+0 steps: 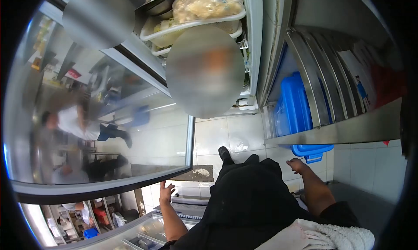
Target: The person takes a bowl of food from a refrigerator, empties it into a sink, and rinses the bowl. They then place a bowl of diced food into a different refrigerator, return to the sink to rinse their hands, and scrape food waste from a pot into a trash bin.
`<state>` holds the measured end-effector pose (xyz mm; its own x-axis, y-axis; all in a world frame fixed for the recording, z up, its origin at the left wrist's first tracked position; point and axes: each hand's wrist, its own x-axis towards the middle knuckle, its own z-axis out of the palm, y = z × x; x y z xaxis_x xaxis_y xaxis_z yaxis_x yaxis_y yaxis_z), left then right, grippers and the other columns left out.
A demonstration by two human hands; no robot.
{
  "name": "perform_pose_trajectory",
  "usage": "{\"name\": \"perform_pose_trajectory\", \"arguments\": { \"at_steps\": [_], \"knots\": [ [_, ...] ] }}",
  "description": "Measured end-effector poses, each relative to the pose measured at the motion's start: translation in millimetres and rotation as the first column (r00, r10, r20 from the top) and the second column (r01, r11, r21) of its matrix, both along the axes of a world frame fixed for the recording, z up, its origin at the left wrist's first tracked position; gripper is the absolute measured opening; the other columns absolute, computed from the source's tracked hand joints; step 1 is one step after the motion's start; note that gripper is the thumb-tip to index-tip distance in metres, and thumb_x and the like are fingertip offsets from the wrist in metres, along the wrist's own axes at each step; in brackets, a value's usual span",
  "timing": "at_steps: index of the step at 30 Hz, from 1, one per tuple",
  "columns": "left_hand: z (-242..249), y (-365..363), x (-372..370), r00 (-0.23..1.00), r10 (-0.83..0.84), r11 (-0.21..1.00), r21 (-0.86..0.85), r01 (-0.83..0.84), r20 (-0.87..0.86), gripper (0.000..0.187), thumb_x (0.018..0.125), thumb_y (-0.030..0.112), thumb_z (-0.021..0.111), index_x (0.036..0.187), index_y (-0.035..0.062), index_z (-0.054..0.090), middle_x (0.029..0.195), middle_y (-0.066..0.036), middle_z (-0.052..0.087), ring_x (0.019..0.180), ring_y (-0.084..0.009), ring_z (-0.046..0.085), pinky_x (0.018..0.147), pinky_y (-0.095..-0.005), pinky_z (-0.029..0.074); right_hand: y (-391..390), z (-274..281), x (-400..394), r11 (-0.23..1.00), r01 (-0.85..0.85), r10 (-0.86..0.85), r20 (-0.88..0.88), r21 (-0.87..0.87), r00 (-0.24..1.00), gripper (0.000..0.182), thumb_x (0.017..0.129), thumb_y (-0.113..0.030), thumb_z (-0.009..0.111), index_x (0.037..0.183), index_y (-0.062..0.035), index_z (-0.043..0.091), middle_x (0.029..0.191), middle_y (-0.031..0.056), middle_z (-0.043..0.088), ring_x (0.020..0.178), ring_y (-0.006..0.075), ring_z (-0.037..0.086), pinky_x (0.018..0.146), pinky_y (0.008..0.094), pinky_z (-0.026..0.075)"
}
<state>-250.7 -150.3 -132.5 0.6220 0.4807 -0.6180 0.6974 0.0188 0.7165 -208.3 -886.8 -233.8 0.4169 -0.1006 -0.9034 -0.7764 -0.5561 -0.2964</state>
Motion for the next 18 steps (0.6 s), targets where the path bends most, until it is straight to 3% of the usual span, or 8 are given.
{"name": "perform_pose_trajectory", "arguments": {
  "at_steps": [2,4,7,8,12,14,16,18],
  "knots": [
    [4.1,-6.1,-4.7,0.998,-0.019,0.999,-0.032,0.017,-0.056,0.073,0.083,-0.005,0.063,0.149,0.0147,0.039,0.158,-0.013,0.030,0.127,-0.0344,0.053,0.089,-0.0438,0.056,11.3,8.8,9.1,0.987,-0.157,0.157,0.015,0.016,0.988,0.057,0.096,-0.046,0.054,0.128,0.0008,0.061,0.118,0.0189,0.065,0.096,0.0327,0.066,0.073,0.0450,0.058],
    [12.6,-19.7,-2.3,0.991,-0.074,0.996,-0.060,0.068,-0.108,0.057,0.085,-0.001,0.063,0.140,0.0054,0.050,0.145,-0.013,0.048,0.119,-0.0285,0.058,0.089,-0.0426,0.056,33.0,34.9,30.1,0.959,-0.274,0.271,0.049,0.077,0.961,0.057,0.096,-0.046,0.054,0.125,0.0015,0.064,0.118,0.0201,0.066,0.100,0.0331,0.067,0.073,0.0434,0.058],
    [5.0,-35.5,9.4,0.960,-0.226,0.972,-0.098,0.212,-0.164,0.043,0.085,0.003,0.066,0.127,0.0005,0.060,0.124,-0.012,0.062,0.110,-0.0237,0.061,0.086,-0.0393,0.057,66.6,26.3,62.5,0.854,-0.514,0.464,0.327,0.079,0.823,0.056,0.094,-0.048,0.055,0.120,0.0008,0.066,0.115,0.0218,0.067,0.105,0.0338,0.066,0.089,0.0419,0.052],
    [14.9,-55.1,17.9,0.948,-0.274,0.962,-0.057,0.268,-0.162,0.032,0.091,0.003,0.061,0.123,-0.0016,0.064,0.125,-0.016,0.063,0.112,-0.0267,0.063,0.089,-0.0393,0.058,81.8,35.3,74.4,0.858,-0.502,0.425,0.399,0.108,0.813,0.056,0.094,-0.049,0.055,0.120,0.0004,0.065,0.117,0.0221,0.067,0.107,0.0348,0.065,0.092,0.0419,0.050],
    [-3.1,-95.9,60.3,0.697,-0.617,0.740,0.031,0.672,-0.365,0.040,0.095,0.007,0.058,0.133,-0.0021,0.057,0.137,-0.017,0.057,0.119,-0.0280,0.060,0.095,-0.0373,0.056,154.1,103.8,118.4,0.842,-0.504,0.282,0.639,0.193,0.716,0.055,0.096,-0.048,0.057,0.125,-0.0004,0.062,0.121,0.0196,0.066,0.113,0.0322,0.062,0.098,0.0396,0.048],
    [-93.9,-68.8,80.2,0.454,-0.833,0.474,0.015,0.880,-0.316,0.049,0.097,0.022,0.060,0.140,0.0001,0.051,0.139,-0.016,0.055,0.115,-0.0256,0.059,0.095,-0.0369,0.054,178.4,150.0,130.3,0.795,-0.514,0.198,0.662,0.323,0.723,0.057,0.099,-0.049,0.054,0.130,-0.0015,0.060,0.125,0.0172,0.065,0.117,0.0287,0.060,0.101,0.0368,0.046],
    [-72.0,-122.7,106.4,0.407,-0.882,0.402,0.075,0.913,-0.235,0.053,0.096,0.025,0.063,0.142,0.0005,0.050,0.139,-0.016,0.056,0.112,-0.0247,0.060,0.093,-0.0360,0.053,191.8,177.0,137.9,0.758,-0.453,0.086,0.617,0.469,0.783,0.061,0.101,-0.054,0.047,0.131,-0.0017,0.059,0.128,0.0170,0.064,0.119,0.0272,0.059,0.102,0.0360,0.045],
    [-33.3,-172.3,129.2,0.474,-0.837,0.467,0.095,0.879,-0.274,0.052,0.095,0.026,0.065,0.141,0.0036,0.053,0.135,-0.014,0.059,0.110,-0.0222,0.060,0.093,-0.0349,0.051,194.6,201.8,142.5,0.753,-0.340,-0.002,0.518,0.564,0.855,0.065,0.103,-0.057,0.040,0.134,-0.0022,0.058,0.132,0.0168,0.061,0.121,0.0258,0.057,0.103,0.0354,0.044]
  ]
}}
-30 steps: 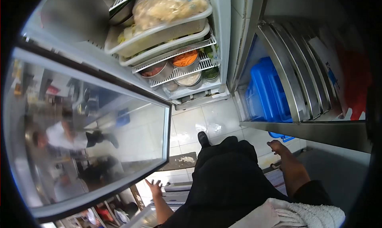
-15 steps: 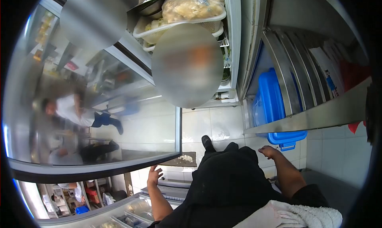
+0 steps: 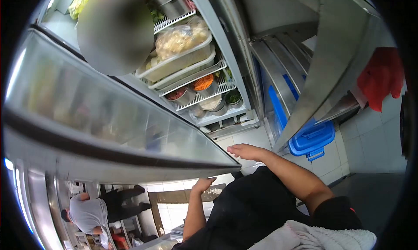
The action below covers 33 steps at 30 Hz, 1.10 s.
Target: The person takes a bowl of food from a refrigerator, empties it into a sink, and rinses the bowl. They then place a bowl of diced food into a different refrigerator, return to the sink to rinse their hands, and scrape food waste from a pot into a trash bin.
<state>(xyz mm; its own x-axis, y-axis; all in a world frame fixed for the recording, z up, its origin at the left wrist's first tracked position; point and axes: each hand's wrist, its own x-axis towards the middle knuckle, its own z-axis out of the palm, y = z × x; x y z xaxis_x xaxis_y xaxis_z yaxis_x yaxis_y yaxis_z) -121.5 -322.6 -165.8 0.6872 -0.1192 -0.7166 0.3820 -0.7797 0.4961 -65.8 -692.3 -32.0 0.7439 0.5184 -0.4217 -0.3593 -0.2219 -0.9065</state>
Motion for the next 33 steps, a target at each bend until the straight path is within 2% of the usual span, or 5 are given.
{"name": "perform_pose_trajectory", "arguments": {
  "at_steps": [11,21,27,29,33],
  "knots": [
    [-8.9,17.2,-36.3,0.992,0.048,0.998,0.045,-0.053,0.113,0.046,0.093,0.036,0.065,0.127,0.0042,0.066,0.124,-0.016,0.068,0.118,-0.0272,0.062,0.103,-0.0369,0.046,-26.2,-23.6,141.2,0.438,0.852,-0.871,-0.098,0.286,0.481,0.080,0.104,-0.061,0.029,0.149,0.0042,0.038,0.155,0.0176,0.041,0.144,0.0299,0.036,0.117,0.0355,0.026],
    [-101.4,90.1,-169.7,0.787,0.540,0.807,-0.079,-0.585,-0.298,0.049,0.094,0.036,0.063,0.136,0.0118,0.057,0.125,-0.010,0.063,0.111,-0.0297,0.062,0.085,-0.0499,0.053,10.5,21.3,237.0,0.358,0.882,-0.881,-0.201,0.308,0.428,0.111,0.087,-0.084,0.034,0.157,-0.0160,-0.019,0.167,0.0057,-0.015,0.154,0.0296,-0.001,0.122,0.0523,0.006],
    [-186.8,125.9,-222.9,0.576,0.556,0.759,0.083,-0.646,-0.599,0.047,0.094,0.036,0.063,0.134,0.0122,0.057,0.121,-0.009,0.061,0.098,-0.0270,0.062,0.073,-0.0440,0.055,28.4,11.0,238.0,0.350,0.902,-0.917,-0.104,0.253,0.385,0.108,0.089,-0.080,0.040,0.159,-0.0146,-0.011,0.168,0.0095,-0.004,0.154,0.0299,0.006,0.121,0.0493,0.012],
    [-169.8,158.0,-215.5,0.950,0.155,0.975,-0.113,-0.191,-0.270,0.045,0.096,0.035,0.060,0.134,0.0116,0.057,0.120,-0.008,0.061,0.098,-0.0271,0.062,0.071,-0.0435,0.056,11.2,-15.7,249.5,0.364,0.903,-0.931,0.094,0.229,0.352,0.096,0.096,-0.069,0.042,0.160,-0.0056,0.009,0.166,0.0127,0.013,0.151,0.0279,0.018,0.121,0.0421,0.017],
    [-154.9,185.3,-165.9,0.620,0.655,0.629,-0.144,-0.764,-0.432,0.044,0.097,0.029,0.058,0.136,0.0090,0.054,0.122,-0.009,0.062,0.111,-0.0306,0.062,0.072,-0.0465,0.058,-8.4,16.0,254.2,0.290,0.918,-0.951,0.187,0.271,0.245,0.080,0.101,-0.064,0.038,0.150,-0.0019,0.037,0.152,0.0115,0.043,0.141,0.0269,0.038,0.117,0.0397,0.024]
  ]
}}
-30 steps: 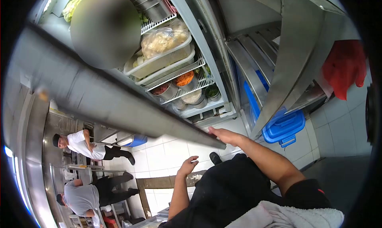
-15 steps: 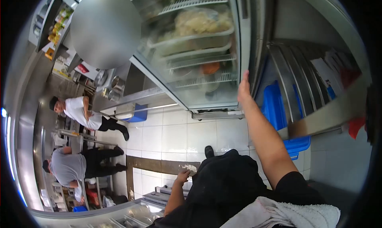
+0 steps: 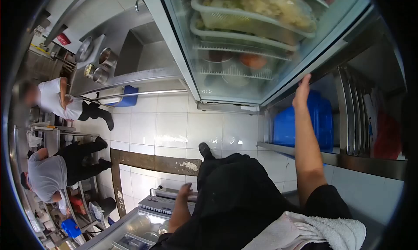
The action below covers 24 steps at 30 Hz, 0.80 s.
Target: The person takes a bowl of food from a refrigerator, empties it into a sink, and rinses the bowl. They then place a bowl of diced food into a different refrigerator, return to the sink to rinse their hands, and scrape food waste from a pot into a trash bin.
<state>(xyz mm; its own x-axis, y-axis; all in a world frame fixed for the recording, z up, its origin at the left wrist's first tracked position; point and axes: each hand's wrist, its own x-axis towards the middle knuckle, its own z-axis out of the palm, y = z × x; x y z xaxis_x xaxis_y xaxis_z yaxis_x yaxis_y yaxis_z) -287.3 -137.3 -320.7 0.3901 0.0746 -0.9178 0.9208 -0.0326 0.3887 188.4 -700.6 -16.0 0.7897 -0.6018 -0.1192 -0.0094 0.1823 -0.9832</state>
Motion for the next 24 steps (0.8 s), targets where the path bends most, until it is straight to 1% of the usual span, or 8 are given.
{"name": "perform_pose_trajectory", "arguments": {
  "at_steps": [1,3,7,10,17,18,21,24],
  "knots": [
    [-11.6,17.7,14.8,0.984,0.175,0.984,-0.024,-0.176,-0.032,0.044,0.097,0.028,0.058,0.136,0.0085,0.053,0.123,-0.010,0.061,0.114,-0.0315,0.061,0.074,-0.0482,0.058,-8.4,5.1,9.5,1.000,0.011,-0.011,0.032,0.015,0.999,0.079,0.101,-0.066,0.036,0.149,-0.0033,0.040,0.150,0.0109,0.046,0.140,0.0267,0.039,0.116,0.0403,0.026],
    [1.2,47.2,44.7,0.981,0.194,0.981,0.011,-0.194,0.017,0.046,0.096,0.030,0.060,0.136,0.0081,0.052,0.126,-0.011,0.060,0.115,-0.0322,0.060,0.078,-0.0486,0.057,-16.1,23.5,23.0,0.996,0.022,-0.028,0.071,0.082,0.997,0.080,0.100,-0.068,0.034,0.150,-0.0054,0.039,0.149,0.0101,0.047,0.139,0.0266,0.040,0.116,0.0417,0.026],
    [24.8,92.3,102.9,0.944,0.310,0.944,0.086,-0.320,0.111,0.042,0.095,0.033,0.061,0.127,0.0078,0.056,0.115,-0.009,0.063,0.110,-0.0272,0.062,0.081,-0.0435,0.054,-21.7,42.1,34.7,0.993,0.049,-0.058,0.079,0.107,0.995,0.082,0.099,-0.070,0.031,0.152,-0.0088,0.036,0.151,0.0091,0.045,0.140,0.0269,0.038,0.116,0.0438,0.026],
    [59.6,95.0,130.3,0.954,0.237,0.944,0.188,-0.272,0.186,0.037,0.095,0.033,0.061,0.126,0.0112,0.060,0.105,-0.005,0.063,0.091,-0.0186,0.060,0.073,-0.0387,0.052,-22.8,36.4,36.2,0.994,0.028,-0.042,0.134,0.104,0.990,0.082,0.099,-0.071,0.031,0.155,-0.0105,0.031,0.155,0.0088,0.039,0.142,0.0270,0.036,0.117,0.0439,0.024],
    [31.4,61.0,108.7,0.978,0.125,0.970,0.187,-0.155,0.165,0.039,0.095,0.033,0.061,0.127,0.0108,0.060,0.103,-0.005,0.064,0.089,-0.0178,0.061,0.065,-0.0347,0.052,-37.3,29.8,37.6,0.995,-0.046,0.032,0.159,0.083,0.987,0.080,0.099,-0.070,0.031,0.156,-0.0137,0.029,0.157,0.0089,0.036,0.143,0.0273,0.034,0.118,0.0421,0.023],
    [25.9,54.1,102.5,0.989,0.095,0.985,0.135,-0.110,0.116,0.043,0.096,0.035,0.061,0.132,0.0119,0.055,0.117,-0.005,0.061,0.102,-0.0242,0.061,0.079,-0.0439,0.052,-36.1,31.9,36.4,0.995,-0.042,0.029,0.155,0.085,0.988,0.080,0.099,-0.070,0.031,0.156,-0.0131,0.029,0.157,0.0088,0.036,0.143,0.0272,0.034,0.118,0.0420,0.023],
    [23.2,17.9,78.1,0.995,0.089,0.989,0.113,-0.094,0.052,0.047,0.096,0.036,0.062,0.135,0.0116,0.054,0.120,-0.006,0.061,0.103,-0.0250,0.062,0.078,-0.0438,0.053,-29.2,38.0,30.7,0.995,-0.035,0.022,0.137,0.091,0.990,0.079,0.100,-0.070,0.030,0.155,-0.0131,0.031,0.157,0.0084,0.036,0.142,0.0264,0.035,0.117,0.0413,0.024],
    [24.9,-8.2,49.1,0.995,0.101,0.981,0.168,-0.100,0.006,0.044,0.093,0.035,0.063,0.129,0.0089,0.060,0.103,-0.007,0.066,0.086,-0.0197,0.064,0.060,-0.0352,0.053,-25.9,37.7,31.5,0.995,-0.014,0.000,0.141,0.095,0.990,0.077,0.100,-0.069,0.030,0.153,-0.0140,0.035,0.156,0.0081,0.038,0.140,0.0254,0.037,0.115,0.0402,0.027]
  ]
}}
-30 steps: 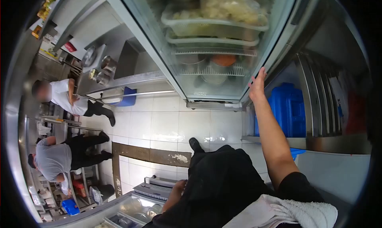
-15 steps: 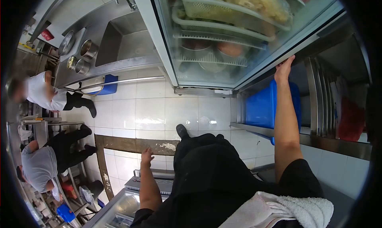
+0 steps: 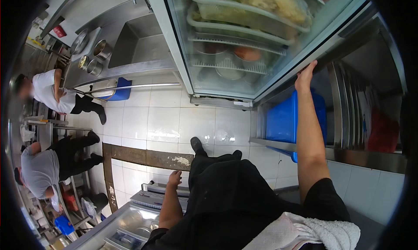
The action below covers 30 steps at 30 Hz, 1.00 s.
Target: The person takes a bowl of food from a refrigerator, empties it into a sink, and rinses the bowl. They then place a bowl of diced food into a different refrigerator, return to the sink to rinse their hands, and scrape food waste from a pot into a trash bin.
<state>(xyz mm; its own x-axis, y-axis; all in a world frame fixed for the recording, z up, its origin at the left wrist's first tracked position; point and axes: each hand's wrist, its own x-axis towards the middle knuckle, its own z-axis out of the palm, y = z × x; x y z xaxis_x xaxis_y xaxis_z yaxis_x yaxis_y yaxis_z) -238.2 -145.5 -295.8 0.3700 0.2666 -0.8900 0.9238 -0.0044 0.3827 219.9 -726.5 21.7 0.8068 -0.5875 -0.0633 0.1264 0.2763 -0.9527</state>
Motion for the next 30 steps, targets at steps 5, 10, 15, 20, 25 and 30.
{"name": "perform_pose_trajectory", "arguments": {
  "at_steps": [5,10,15,20,25,30],
  "knots": [
    [-18.2,1.2,-49.3,0.994,0.056,0.998,-0.034,-0.059,-0.096,0.046,0.093,0.036,0.064,0.131,0.0096,0.059,0.105,-0.008,0.067,0.088,-0.0219,0.064,0.061,-0.0388,0.055,7.8,3.4,38.4,0.972,0.166,-0.201,0.223,0.165,0.954,0.076,0.104,-0.060,0.029,0.151,-0.0008,0.036,0.156,0.0123,0.039,0.141,0.0285,0.038,0.117,0.0377,0.028],
    [-2.7,3.7,-66.8,0.986,0.139,0.990,0.001,-0.139,-0.092,0.048,0.094,0.035,0.062,0.133,0.0072,0.057,0.107,-0.008,0.065,0.088,-0.0211,0.064,0.062,-0.0374,0.054,31.6,21.6,46.5,0.858,0.474,-0.499,0.106,0.199,0.860,0.072,0.102,-0.052,0.038,0.140,0.0084,0.045,0.145,0.0143,0.052,0.125,0.0326,0.054,0.107,0.0382,0.042],
    [-28.1,13.0,-58.9,0.985,0.029,0.996,-0.074,-0.043,-0.170,0.047,0.096,0.036,0.060,0.134,0.0099,0.054,0.115,-0.005,0.062,0.098,-0.0219,0.063,0.064,-0.0399,0.054,14.3,6.1,35.8,0.960,0.257,-0.272,0.161,0.107,0.949,0.072,0.103,-0.055,0.033,0.144,0.0030,0.044,0.146,0.0137,0.050,0.127,0.0324,0.052,0.109,0.0396,0.040],
    [-42.0,18.6,-26.3,0.978,0.210,0.975,-0.070,-0.209,-0.002,0.046,0.095,0.036,0.060,0.132,0.0075,0.057,0.109,-0.008,0.065,0.092,-0.0212,0.066,0.063,-0.0346,0.054,-55.1,-119.5,-20.1,0.998,0.022,-0.021,0.017,-0.058,1.000,0.044,0.105,-0.051,0.039,0.100,-0.0110,0.058,0.088,0.0037,0.060,0.078,0.0157,0.058,0.068,0.0307,0.048],
    [-46.7,49.8,-13.8,0.948,0.319,0.936,-0.155,-0.316,-0.009,0.049,0.096,0.037,0.059,0.135,0.0081,0.054,0.115,-0.008,0.063,0.098,-0.0233,0.065,0.065,-0.0354,0.054,6.2,-255.7,-169.5,0.963,-0.264,0.179,-0.616,-0.049,0.767,0.024,0.100,-0.035,0.055,0.108,-0.0149,0.064,0.072,0.0009,0.056,0.058,0.0198,0.055,0.050,0.0386,0.047],
    [-49.4,110.1,-6.9,0.964,0.253,0.941,-0.209,-0.265,-0.087,0.049,0.095,0.038,0.059,0.135,0.0097,0.052,0.120,-0.008,0.059,0.104,-0.0256,0.061,0.070,-0.0405,0.053,128.1,-254.4,-185.6,0.409,-0.863,0.101,-0.926,-0.296,0.365,0.035,0.094,-0.036,0.061,0.111,-0.0062,0.066,0.098,0.0126,0.070,0.091,0.0289,0.066,0.079,0.0444,0.054]
  ]
}}
